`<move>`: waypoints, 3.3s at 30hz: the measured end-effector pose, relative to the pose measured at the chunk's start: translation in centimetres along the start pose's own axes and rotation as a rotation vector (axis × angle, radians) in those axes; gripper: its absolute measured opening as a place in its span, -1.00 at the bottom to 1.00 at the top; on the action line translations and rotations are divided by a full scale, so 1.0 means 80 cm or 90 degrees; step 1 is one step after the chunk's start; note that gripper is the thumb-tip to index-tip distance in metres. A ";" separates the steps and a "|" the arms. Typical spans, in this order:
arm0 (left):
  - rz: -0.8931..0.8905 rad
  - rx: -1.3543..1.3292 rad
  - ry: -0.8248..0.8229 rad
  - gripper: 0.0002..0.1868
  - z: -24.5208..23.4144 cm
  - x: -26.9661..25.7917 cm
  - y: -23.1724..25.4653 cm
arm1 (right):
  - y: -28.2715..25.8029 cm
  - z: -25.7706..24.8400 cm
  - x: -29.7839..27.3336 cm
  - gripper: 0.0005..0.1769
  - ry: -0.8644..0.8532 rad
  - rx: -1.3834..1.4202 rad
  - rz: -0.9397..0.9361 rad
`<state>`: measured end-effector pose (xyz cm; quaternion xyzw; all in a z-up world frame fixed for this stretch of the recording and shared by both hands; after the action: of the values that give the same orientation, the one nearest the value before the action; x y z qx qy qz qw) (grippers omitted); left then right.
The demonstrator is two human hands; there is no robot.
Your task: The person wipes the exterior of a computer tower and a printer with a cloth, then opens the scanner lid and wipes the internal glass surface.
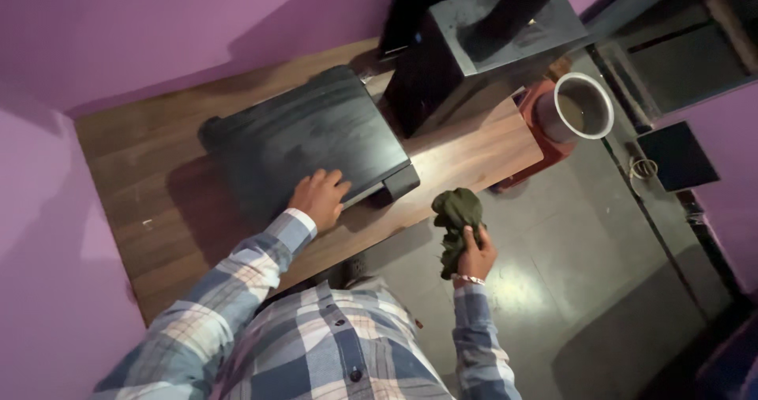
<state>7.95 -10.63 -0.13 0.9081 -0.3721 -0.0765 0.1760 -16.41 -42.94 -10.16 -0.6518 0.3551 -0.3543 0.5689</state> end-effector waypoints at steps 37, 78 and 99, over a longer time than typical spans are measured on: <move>0.056 0.092 0.418 -0.48 -0.308 0.079 -0.142 | 0.047 -0.060 0.058 -0.55 -0.033 0.024 0.144; -0.527 -0.742 0.119 -0.04 0.210 -0.223 -0.246 | -0.088 0.320 -0.134 -0.02 -0.480 -0.710 -0.265; -0.666 -1.110 0.246 -0.27 0.197 -0.221 -0.200 | -0.082 0.288 -0.111 -0.05 -0.493 -0.677 -0.238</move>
<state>1.49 8.24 -20.59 0.5104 0.2881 -0.2395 0.7740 -0.44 -23.30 -6.48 -0.9727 0.1330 0.0349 0.1867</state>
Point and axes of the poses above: each hand's wrist, its own x-axis towards the middle knuckle, its own z-axis out of the palm, y = z × x, the point moved 10 cm from there along x, towards the middle knuckle, and after that the axes turned 4 degrees about -z, right-handed, at the moved point
